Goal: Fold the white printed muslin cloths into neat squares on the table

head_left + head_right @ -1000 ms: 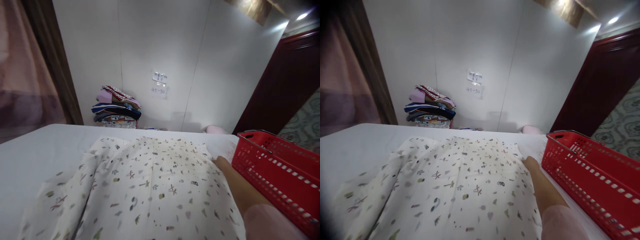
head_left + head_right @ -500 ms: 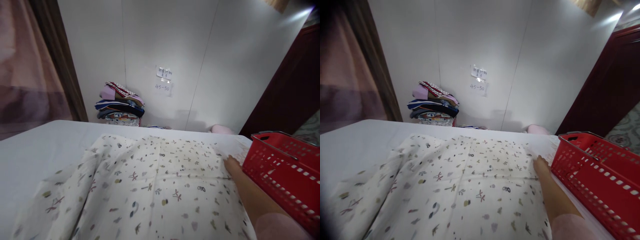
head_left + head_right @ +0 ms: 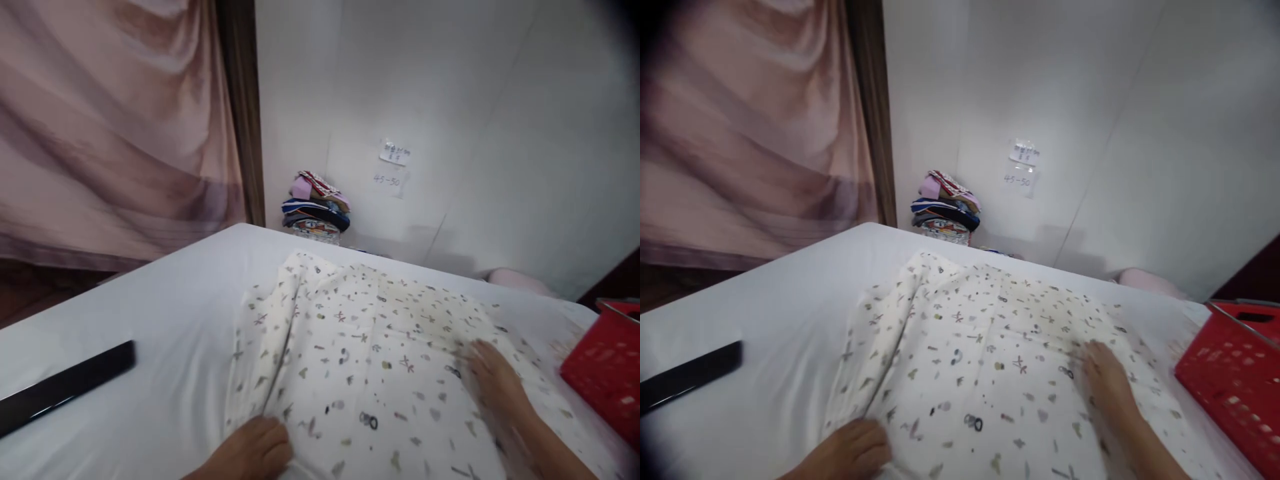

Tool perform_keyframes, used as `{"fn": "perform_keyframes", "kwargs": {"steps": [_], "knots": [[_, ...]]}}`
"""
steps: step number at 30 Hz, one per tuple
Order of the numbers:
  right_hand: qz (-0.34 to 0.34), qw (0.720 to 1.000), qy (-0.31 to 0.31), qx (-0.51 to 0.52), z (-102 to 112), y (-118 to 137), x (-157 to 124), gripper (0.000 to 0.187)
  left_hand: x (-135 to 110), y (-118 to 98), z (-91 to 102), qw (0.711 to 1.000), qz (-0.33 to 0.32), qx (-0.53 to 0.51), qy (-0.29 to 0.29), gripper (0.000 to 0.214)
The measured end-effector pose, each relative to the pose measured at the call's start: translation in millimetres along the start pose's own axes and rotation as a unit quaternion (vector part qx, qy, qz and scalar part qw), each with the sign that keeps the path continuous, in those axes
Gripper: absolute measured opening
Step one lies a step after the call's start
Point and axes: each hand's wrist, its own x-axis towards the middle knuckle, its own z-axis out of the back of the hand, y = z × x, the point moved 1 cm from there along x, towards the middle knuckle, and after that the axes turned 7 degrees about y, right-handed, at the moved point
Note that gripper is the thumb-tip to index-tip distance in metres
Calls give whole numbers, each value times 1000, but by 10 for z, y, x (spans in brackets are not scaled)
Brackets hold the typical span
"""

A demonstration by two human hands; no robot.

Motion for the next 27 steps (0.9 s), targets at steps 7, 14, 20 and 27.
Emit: {"fn": "perform_keyframes", "kwargs": {"steps": [7,14,20,27], "knots": [[339,908,202,142,26,2107,-1310,35,90,-133,94,998,45,19,34,18],[369,910,161,95,-206,3072,-1754,54,109,-228,135,989,147,-17,-28,14],[305,932,156,119,-429,3160,-1747,30,-6,-218,176,969,219,-78,-78,12],[234,932,211,178,-320,3144,-1717,32,-343,138,236,898,392,-88,-178,21]]}}
